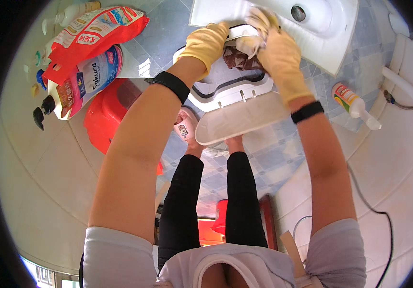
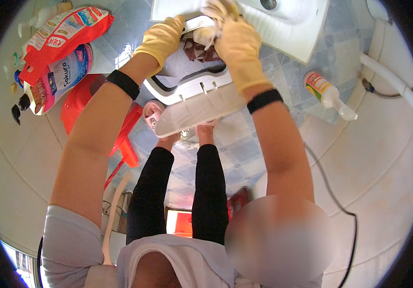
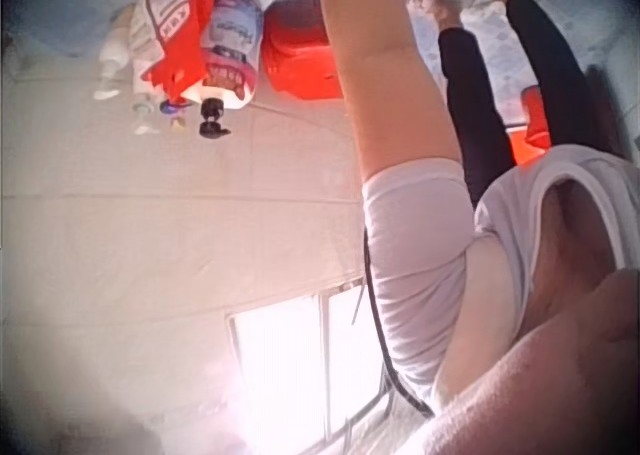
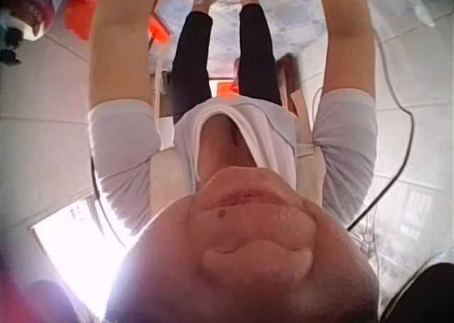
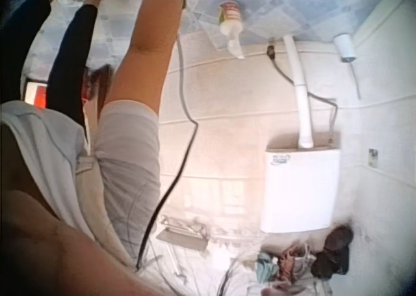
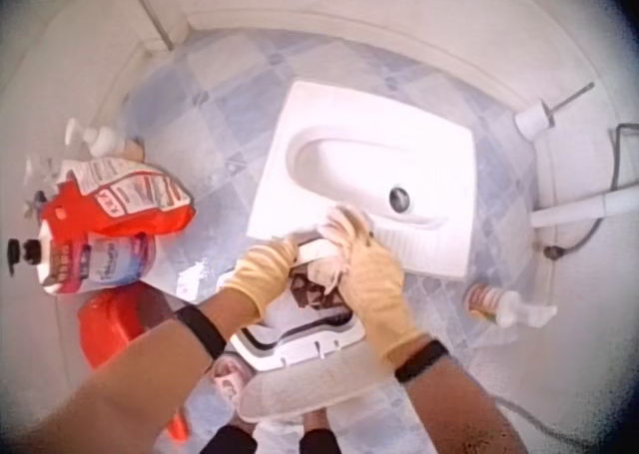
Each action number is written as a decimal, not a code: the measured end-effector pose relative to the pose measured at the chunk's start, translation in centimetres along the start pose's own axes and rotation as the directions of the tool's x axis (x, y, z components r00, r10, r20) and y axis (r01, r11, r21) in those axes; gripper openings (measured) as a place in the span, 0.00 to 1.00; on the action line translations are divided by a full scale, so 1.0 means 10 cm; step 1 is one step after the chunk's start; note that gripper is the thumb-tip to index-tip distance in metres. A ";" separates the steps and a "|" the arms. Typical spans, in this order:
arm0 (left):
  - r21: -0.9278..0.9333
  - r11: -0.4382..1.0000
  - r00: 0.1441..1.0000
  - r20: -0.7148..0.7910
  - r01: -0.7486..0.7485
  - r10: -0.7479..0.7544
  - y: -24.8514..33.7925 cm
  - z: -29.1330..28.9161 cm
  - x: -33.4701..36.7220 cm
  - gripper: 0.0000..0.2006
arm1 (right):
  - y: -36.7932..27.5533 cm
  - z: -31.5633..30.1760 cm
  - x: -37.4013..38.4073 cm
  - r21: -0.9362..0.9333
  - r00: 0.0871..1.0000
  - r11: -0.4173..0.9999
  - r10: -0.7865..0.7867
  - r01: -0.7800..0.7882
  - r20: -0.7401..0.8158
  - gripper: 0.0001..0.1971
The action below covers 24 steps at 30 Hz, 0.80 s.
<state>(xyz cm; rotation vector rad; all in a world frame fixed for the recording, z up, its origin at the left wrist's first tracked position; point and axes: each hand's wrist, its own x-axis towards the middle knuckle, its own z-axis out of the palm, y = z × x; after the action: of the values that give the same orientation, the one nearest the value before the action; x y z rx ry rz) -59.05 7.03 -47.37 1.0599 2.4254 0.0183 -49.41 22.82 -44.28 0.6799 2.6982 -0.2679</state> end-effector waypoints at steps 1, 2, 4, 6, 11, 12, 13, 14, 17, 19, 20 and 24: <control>-0.005 1.000 1.000 -0.002 0.006 -0.006 -0.02 0.02 -0.01 0.12 | 0.00 0.00 -0.13 0.046 0.996 0.995 0.083 -0.084 0.035 0.28; -0.011 1.000 1.000 -0.004 0.012 -0.012 -0.05 0.04 -0.02 0.12 | 0.04 -0.01 -0.29 0.110 0.998 0.992 0.052 -0.055 0.031 0.32; -0.036 0.999 1.000 -0.013 0.009 -0.009 -0.09 0.04 -0.04 0.12 | 0.10 -0.03 -0.45 0.147 0.971 0.974 0.143 -0.172 0.194 0.34; -0.084 0.996 1.000 -0.025 -0.006 0.004 -0.08 -0.01 -0.05 0.12 | 0.15 0.02 -0.48 0.134 0.945 0.965 0.183 -0.226 0.272 0.39; -0.221 0.969 0.971 0.230 0.115 -0.062 -0.14 -0.35 -0.22 0.17 | 0.18 -0.13 -0.33 0.093 0.945 0.985 0.111 -0.147 0.309 0.37; -0.223 0.964 0.956 0.282 0.144 -0.078 -0.17 -0.44 -0.29 0.19 | 0.16 -0.21 -0.30 0.084 0.946 0.988 0.094 -0.126 0.309 0.36; -0.222 0.965 0.965 0.251 0.137 -0.079 -0.18 -0.50 -0.38 0.19 | 0.16 -0.27 -0.29 0.113 0.949 0.988 0.063 -0.102 0.309 0.35; -0.221 0.967 0.972 0.220 0.128 -0.079 -0.20 -0.56 -0.46 0.20 | 0.16 -0.33 -0.29 0.141 0.951 0.987 0.033 -0.079 0.307 0.34; -0.253 0.950 0.976 0.164 0.183 -0.145 -0.16 -0.75 -0.68 0.25 | 0.09 -0.53 -0.31 0.179 0.962 0.984 -0.052 0.003 0.270 0.33; -0.331 0.910 0.967 0.136 0.248 -0.214 -0.12 -0.90 -0.81 0.25 | -0.09 -0.73 -0.30 0.149 0.971 0.987 -0.097 0.065 0.219 0.32; -0.301 0.910 0.944 0.252 0.286 -0.213 -0.11 -0.99 -0.84 0.35 | -0.21 -0.82 -0.29 0.115 0.975 0.988 -0.121 0.100 0.188 0.33; -0.474 0.839 0.959 0.215 0.266 -0.183 -0.03 -1.13 -1.08 0.48 | -0.57 -0.92 -0.29 -0.064 0.918 0.919 -0.392 0.388 -0.065 0.34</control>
<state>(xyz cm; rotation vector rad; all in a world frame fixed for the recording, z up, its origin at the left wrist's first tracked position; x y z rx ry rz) -57.98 1.36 -32.88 0.5144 2.2017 0.4425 -52.36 19.06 -34.15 0.1296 2.8864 -0.2751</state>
